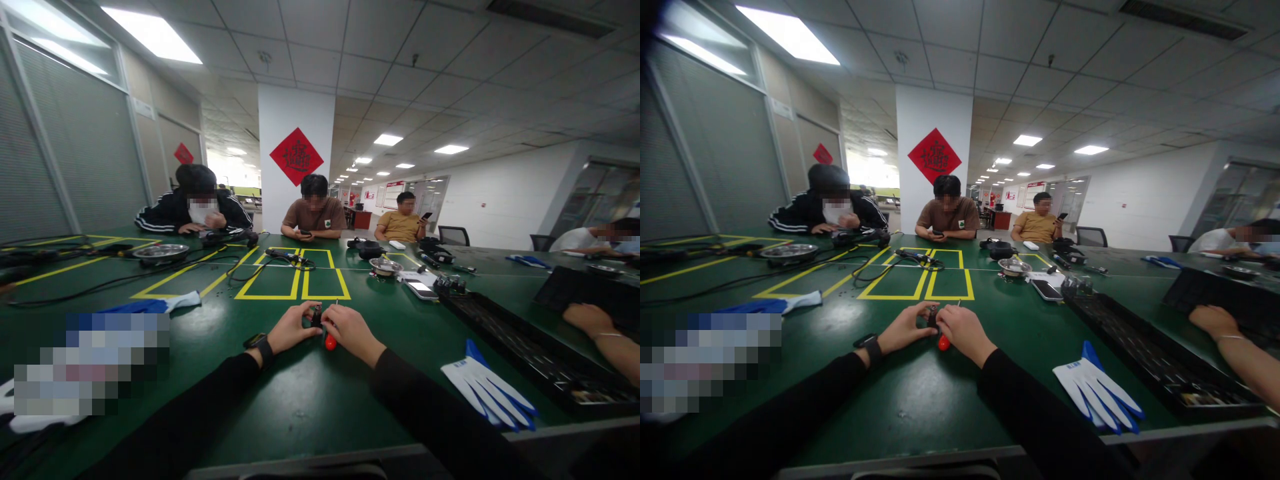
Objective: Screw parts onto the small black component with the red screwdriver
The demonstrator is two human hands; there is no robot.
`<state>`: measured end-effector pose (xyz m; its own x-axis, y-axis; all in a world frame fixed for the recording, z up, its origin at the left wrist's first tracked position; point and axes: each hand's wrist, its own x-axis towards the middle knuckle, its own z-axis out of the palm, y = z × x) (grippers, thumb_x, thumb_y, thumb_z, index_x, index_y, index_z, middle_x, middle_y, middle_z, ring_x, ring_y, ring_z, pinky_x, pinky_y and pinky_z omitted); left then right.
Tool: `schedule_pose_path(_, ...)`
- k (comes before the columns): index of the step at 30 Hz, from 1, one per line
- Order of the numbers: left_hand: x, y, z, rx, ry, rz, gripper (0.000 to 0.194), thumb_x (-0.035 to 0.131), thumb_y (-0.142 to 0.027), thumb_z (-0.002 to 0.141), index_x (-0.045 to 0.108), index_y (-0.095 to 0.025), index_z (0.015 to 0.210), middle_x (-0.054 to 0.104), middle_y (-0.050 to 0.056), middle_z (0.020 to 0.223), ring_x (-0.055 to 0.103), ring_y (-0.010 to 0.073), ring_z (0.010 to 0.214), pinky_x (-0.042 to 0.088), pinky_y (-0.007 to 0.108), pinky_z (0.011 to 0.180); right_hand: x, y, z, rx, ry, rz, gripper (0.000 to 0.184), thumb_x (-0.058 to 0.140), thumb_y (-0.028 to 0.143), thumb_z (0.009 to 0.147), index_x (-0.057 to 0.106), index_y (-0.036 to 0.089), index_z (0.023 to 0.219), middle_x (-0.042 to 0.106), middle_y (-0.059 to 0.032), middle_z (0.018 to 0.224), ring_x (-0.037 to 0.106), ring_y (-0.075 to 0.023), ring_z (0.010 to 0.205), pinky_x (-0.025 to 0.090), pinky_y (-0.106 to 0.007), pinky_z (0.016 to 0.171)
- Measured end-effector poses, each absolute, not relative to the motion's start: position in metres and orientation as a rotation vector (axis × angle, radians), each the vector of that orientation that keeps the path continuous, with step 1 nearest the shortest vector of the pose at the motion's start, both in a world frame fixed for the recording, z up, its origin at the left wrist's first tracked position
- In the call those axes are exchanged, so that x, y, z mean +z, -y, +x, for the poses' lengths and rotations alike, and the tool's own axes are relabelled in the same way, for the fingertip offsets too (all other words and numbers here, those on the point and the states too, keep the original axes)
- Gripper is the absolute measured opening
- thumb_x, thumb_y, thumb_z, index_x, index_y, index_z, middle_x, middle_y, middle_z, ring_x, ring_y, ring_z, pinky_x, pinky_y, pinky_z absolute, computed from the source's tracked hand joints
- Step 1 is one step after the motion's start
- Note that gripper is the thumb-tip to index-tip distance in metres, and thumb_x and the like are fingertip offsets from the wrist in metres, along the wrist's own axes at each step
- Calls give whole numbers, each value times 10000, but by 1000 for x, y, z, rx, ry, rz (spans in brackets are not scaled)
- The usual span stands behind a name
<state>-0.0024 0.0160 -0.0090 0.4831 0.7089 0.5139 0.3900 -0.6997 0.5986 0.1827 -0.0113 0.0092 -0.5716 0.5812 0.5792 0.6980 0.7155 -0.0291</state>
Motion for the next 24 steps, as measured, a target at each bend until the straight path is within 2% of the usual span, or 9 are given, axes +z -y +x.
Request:
schedule_pose_path(17,-11,-19,-2,1078,-922,2345,588,690,-290,657,458,-162,1182,647,28,849,595,171,790,454,320,772,16,13,184,-625,2471,-926,125,501,258,844,595,180,816,580,-36,767,499,-148,694,312,-277,635)
schedule_pose_path(19,-10,-18,-2,1068,-922,2350,542,684,-292,662,482,-161,1147,643,26,849,588,170,781,453,313,758,18,13,184,-655,2491,-901,132,495,259,846,587,178,799,580,-37,773,498,-152,705,310,-282,634)
schedule_pose_path(24,-7,-16,-1,1051,-924,2403,283,658,-322,683,581,-148,893,625,20,795,563,165,732,444,289,699,21,13,185,-642,2508,-864,125,491,247,848,577,177,791,578,-35,774,498,-155,718,315,-283,637)
